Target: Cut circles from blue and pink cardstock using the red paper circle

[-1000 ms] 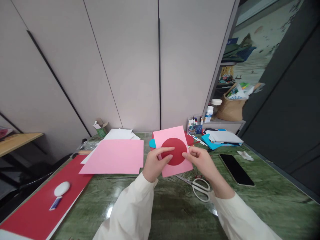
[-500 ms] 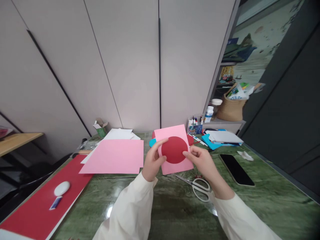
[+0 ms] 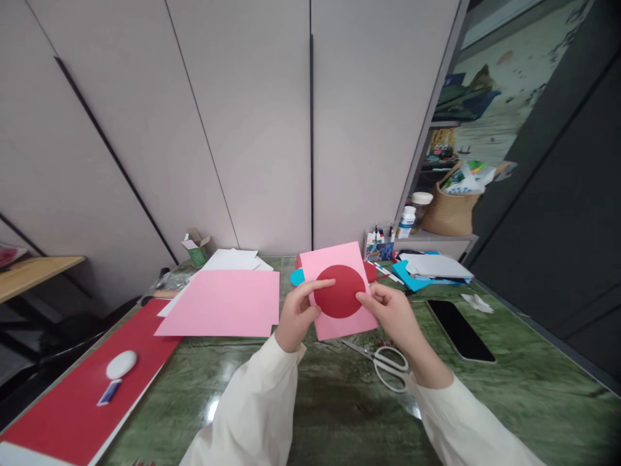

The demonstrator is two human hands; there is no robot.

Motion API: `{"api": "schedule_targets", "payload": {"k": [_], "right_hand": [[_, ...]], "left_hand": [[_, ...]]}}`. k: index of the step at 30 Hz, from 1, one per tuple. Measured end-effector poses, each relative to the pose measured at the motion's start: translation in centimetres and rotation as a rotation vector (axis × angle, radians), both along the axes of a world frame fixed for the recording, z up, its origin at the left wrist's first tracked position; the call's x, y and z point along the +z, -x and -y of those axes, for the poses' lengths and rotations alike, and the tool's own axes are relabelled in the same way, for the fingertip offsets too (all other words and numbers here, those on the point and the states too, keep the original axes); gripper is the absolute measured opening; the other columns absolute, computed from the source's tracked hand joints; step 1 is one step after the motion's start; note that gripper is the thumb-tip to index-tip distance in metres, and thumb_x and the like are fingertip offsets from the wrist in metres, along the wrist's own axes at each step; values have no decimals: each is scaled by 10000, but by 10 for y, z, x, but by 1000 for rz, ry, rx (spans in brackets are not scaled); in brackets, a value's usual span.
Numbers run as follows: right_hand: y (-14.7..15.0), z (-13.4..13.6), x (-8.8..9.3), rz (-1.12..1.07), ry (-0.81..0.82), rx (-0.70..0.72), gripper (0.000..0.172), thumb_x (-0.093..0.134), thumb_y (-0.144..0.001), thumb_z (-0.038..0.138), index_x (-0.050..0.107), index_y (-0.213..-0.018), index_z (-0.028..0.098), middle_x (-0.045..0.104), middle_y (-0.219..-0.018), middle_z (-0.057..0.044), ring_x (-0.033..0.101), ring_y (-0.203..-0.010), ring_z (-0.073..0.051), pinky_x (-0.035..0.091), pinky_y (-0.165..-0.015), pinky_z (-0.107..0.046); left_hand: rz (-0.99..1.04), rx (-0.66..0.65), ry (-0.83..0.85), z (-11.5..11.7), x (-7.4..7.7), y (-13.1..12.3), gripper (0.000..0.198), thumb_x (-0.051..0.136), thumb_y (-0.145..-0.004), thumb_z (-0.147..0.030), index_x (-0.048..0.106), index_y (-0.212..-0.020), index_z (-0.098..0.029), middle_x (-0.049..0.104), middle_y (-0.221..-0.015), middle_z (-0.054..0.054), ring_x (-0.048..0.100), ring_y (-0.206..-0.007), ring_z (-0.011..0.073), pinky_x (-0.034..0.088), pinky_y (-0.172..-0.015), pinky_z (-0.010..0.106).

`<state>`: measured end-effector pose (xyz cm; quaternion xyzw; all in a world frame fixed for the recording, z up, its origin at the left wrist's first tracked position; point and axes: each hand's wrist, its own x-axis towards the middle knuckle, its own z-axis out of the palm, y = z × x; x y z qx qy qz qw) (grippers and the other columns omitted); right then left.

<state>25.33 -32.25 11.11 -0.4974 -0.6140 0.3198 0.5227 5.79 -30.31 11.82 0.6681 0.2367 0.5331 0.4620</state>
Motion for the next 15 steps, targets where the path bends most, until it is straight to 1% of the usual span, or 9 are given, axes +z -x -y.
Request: {"api": "schedule_targets", "payload": {"k": [4, 7, 11, 15], "right_hand": [[2, 0, -1, 15, -11, -32, 398, 565, -754, 432, 337, -531, 194, 250, -487, 70, 230, -461, -70, 203, -421, -217], [4, 2, 0, 31, -3, -41, 415, 563, -756, 441, 326, -522, 194, 238, -492, 69, 230, -466, -72, 191, -426, -219], [6, 4, 2, 49, -21, -55, 401, 563, -754, 434, 358, -512, 189, 243, -495, 64, 239, -469, -79, 194, -433, -224], [7, 4, 1, 63, -37, -57, 389, 550, -754, 439, 382, -512, 186, 262, -491, 59, 254, -465, -84, 205, -434, -224]], "left_hand": [[-49, 21, -18, 3, 3, -2, 418, 512, -708, -111, 599, -1106, -204, 573, -1190, 64, 501, -1105, 264, 432, -897, 371], [-106, 91, -33, 6, 5, -3, 396, 561, -730, -148, 588, -1121, -205, 576, -1183, 68, 509, -1098, 252, 429, -909, 366], [-163, 191, -52, 8, 8, -7, 379, 604, -733, -206, 593, -1112, -206, 603, -1144, 70, 537, -1063, 238, 450, -889, 359], [-186, 261, -66, 9, 8, -10, 397, 609, -723, -185, 593, -1118, -216, 613, -1138, 60, 536, -1071, 237, 449, -896, 366]]}}
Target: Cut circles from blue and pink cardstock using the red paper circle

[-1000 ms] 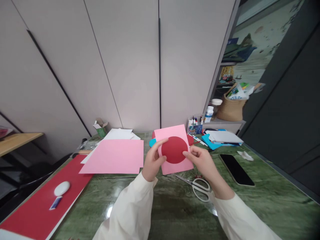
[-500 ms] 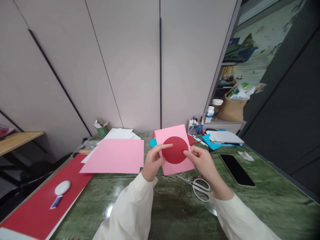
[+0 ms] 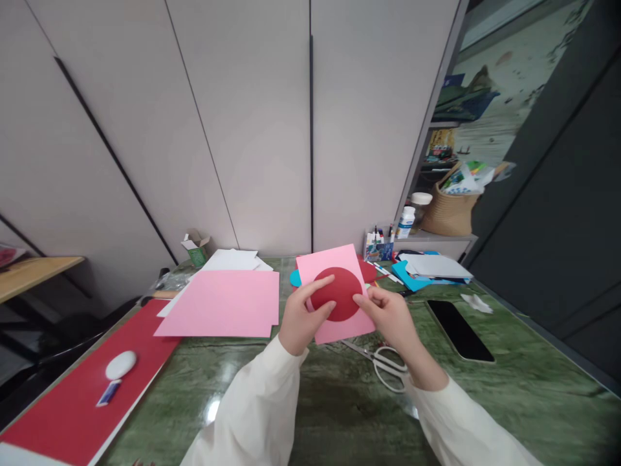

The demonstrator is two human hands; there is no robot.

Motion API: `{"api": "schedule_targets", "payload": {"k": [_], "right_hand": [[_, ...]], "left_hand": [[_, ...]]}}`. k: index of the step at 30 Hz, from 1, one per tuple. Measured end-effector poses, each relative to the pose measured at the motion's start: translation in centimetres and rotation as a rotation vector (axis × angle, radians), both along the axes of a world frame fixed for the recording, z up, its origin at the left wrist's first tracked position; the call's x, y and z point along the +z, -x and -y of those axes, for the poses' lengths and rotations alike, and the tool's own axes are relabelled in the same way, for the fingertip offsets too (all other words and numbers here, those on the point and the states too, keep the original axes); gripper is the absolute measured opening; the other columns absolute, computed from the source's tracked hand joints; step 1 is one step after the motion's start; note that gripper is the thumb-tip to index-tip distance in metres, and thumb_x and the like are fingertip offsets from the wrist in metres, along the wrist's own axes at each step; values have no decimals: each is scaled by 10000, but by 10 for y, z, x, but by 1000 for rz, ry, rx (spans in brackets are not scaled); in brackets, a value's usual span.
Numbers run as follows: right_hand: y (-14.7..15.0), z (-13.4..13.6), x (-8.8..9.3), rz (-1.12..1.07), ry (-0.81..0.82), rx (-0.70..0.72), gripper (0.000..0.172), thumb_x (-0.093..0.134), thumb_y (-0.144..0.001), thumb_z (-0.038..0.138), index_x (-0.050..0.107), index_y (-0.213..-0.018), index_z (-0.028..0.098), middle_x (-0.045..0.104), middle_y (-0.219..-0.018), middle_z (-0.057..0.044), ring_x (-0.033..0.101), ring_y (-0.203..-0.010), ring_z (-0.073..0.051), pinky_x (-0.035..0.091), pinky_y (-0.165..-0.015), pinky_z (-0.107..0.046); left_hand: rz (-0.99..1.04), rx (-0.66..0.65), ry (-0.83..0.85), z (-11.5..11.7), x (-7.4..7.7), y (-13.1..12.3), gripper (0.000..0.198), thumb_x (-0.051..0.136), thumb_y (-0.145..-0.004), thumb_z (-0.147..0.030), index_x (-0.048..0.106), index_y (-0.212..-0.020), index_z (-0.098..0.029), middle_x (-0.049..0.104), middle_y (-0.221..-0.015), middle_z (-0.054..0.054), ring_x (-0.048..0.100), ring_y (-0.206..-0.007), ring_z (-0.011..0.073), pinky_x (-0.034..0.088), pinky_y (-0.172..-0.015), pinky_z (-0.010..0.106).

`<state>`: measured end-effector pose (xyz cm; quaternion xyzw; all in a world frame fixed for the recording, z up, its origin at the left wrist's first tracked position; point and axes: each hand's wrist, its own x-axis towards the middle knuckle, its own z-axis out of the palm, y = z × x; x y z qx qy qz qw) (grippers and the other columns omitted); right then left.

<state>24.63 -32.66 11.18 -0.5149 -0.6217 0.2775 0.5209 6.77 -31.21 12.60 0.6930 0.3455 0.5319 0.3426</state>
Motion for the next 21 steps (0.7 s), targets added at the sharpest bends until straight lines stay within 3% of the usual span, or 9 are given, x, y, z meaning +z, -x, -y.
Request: {"api": "schedule_targets", "payload": {"k": [4, 8, 13, 21], "right_hand": [[-1, 0, 1, -1, 18, 56, 392, 530, -772, 450, 393, -520, 182, 310, -499, 50, 289, -473, -88, 234, -435, -216], [-3, 1, 5, -125, 58, 128, 280, 539, -770, 436, 529, -662, 178, 476, -568, 26, 415, -511, -112, 329, -475, -218], [-6, 0, 3, -149, 24, 72, 272, 552, -773, 408, 529, -637, 174, 475, -560, 23, 412, -512, -113, 328, -484, -225], [-4, 4, 4, -152, -49, 17, 287, 562, -775, 389, 507, -594, 173, 423, -549, 28, 370, -511, -107, 308, -492, -233]], "left_hand": [[-15, 6, -8, 0, 0, 1, 470, 621, -706, -171, 561, -1168, -232, 590, -1180, 50, 509, -1112, 249, 435, -923, 380], [-57, -41, -4, 1, 0, 2, 513, 621, -699, -148, 538, -1195, -247, 562, -1221, 40, 511, -1112, 243, 444, -916, 366], [-84, -98, 13, 2, 1, 2, 543, 620, -695, -126, 519, -1213, -254, 549, -1237, 33, 502, -1123, 231, 438, -922, 349], [-32, -132, 15, -1, -1, 1, 251, 611, -737, -205, 677, -979, -202, 682, -992, 58, 610, -923, 215, 477, -835, 327]]}}
